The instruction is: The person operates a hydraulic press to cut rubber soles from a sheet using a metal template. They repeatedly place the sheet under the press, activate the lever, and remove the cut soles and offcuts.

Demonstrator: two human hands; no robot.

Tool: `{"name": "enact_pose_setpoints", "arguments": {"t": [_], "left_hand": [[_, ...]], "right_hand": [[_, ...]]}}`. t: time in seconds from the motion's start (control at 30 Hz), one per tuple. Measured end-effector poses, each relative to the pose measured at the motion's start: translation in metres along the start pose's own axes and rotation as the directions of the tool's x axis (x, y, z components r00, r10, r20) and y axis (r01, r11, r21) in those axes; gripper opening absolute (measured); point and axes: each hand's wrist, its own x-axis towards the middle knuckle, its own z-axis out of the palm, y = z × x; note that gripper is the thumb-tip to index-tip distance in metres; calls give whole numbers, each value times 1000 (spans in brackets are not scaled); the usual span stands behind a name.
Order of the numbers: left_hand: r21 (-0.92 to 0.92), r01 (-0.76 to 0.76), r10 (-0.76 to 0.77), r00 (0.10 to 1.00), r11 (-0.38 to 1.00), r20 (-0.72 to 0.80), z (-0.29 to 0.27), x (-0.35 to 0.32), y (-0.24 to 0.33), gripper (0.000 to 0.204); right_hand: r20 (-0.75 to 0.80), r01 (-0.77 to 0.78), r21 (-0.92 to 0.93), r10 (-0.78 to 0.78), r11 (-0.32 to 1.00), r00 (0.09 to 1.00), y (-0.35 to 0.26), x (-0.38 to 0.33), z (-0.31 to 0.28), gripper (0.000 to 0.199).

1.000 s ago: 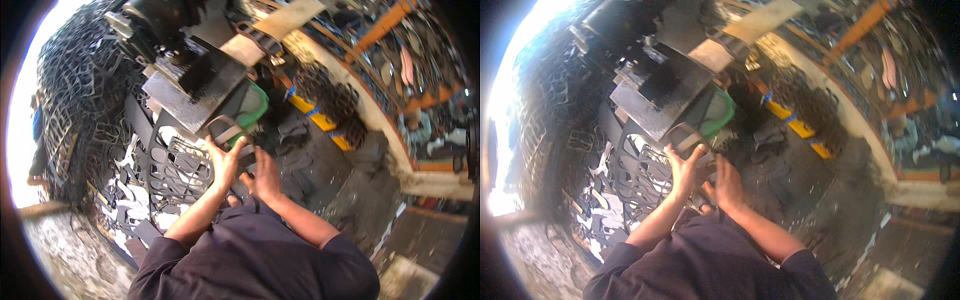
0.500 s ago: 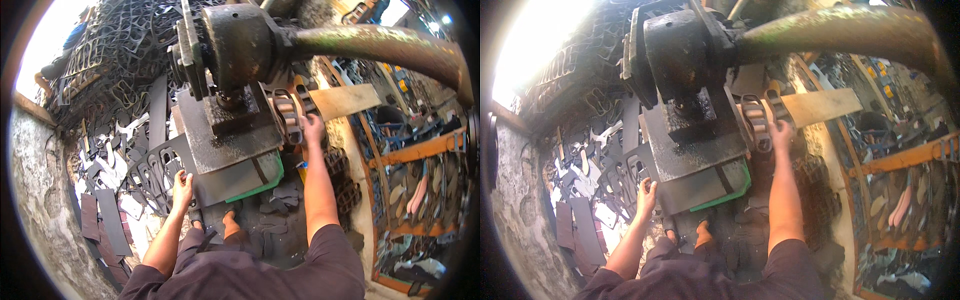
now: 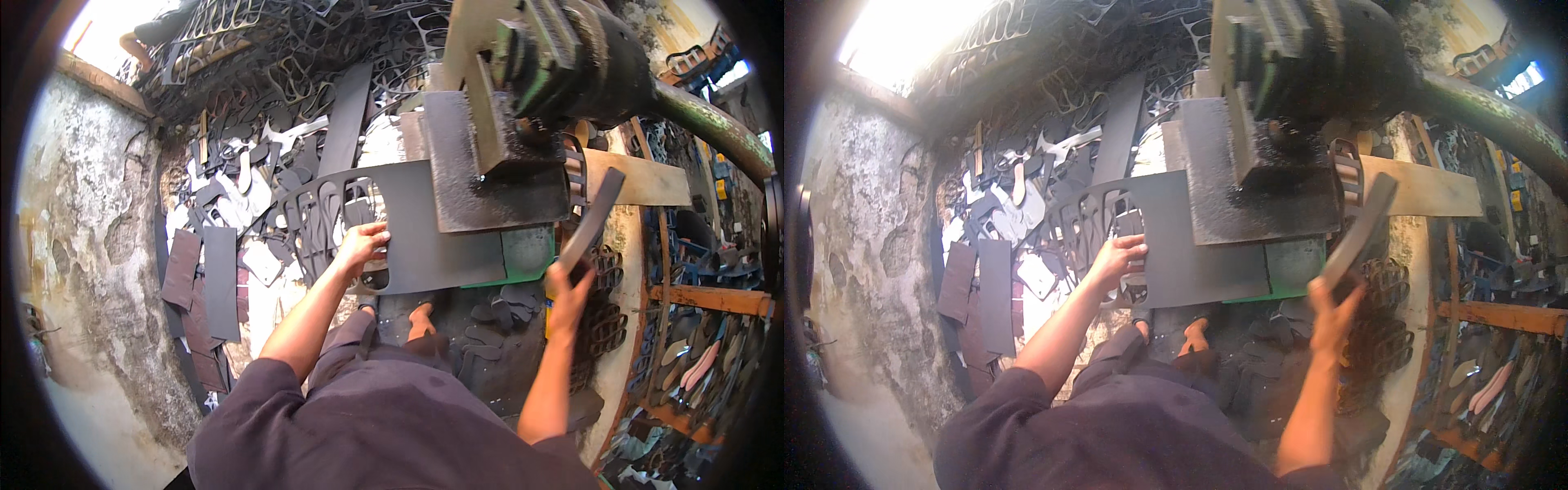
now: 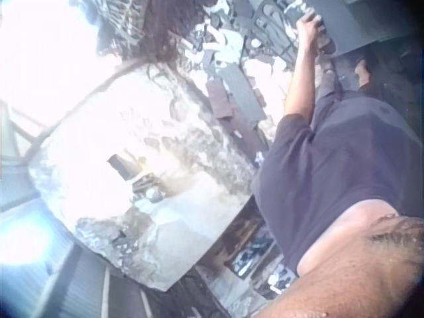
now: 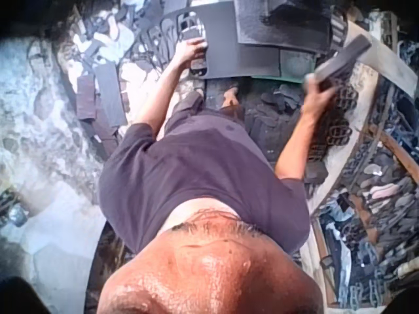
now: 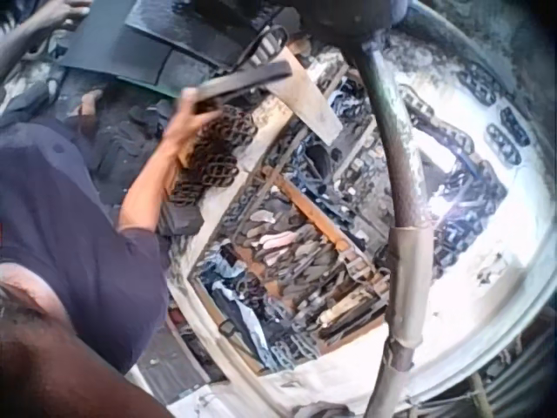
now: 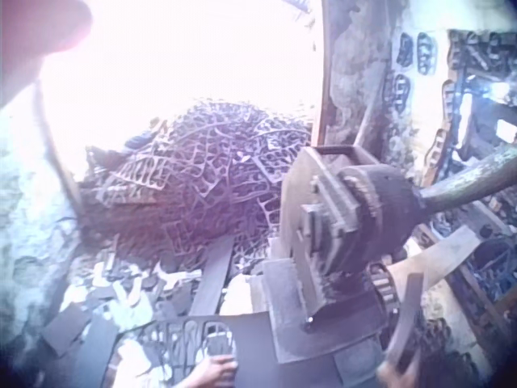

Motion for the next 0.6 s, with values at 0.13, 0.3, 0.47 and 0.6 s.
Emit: {"name": "enact_pose_setpoints", "arguments": {"t": [0.13,0.3,0.47,0.6], "left_hand": [[-10,21,-20,997,1000,72,-10,-1,2,43],[-104,7,3,995,995,99,-16,11,-10,45],[-153,-16,29,996,988,87,-15,12,-15,47],[-150,-49,76,981,987,178,-20,12,-19,51]], "right_hand": [[184,200,-211,-162,957,969,-11,-119,101,83],[250,448,-415,-374,792,893,39,-121,221,70],[235,479,-558,-424,678,875,67,-120,247,70],[265,446,-610,-362,654,894,61,-120,249,71]]}}
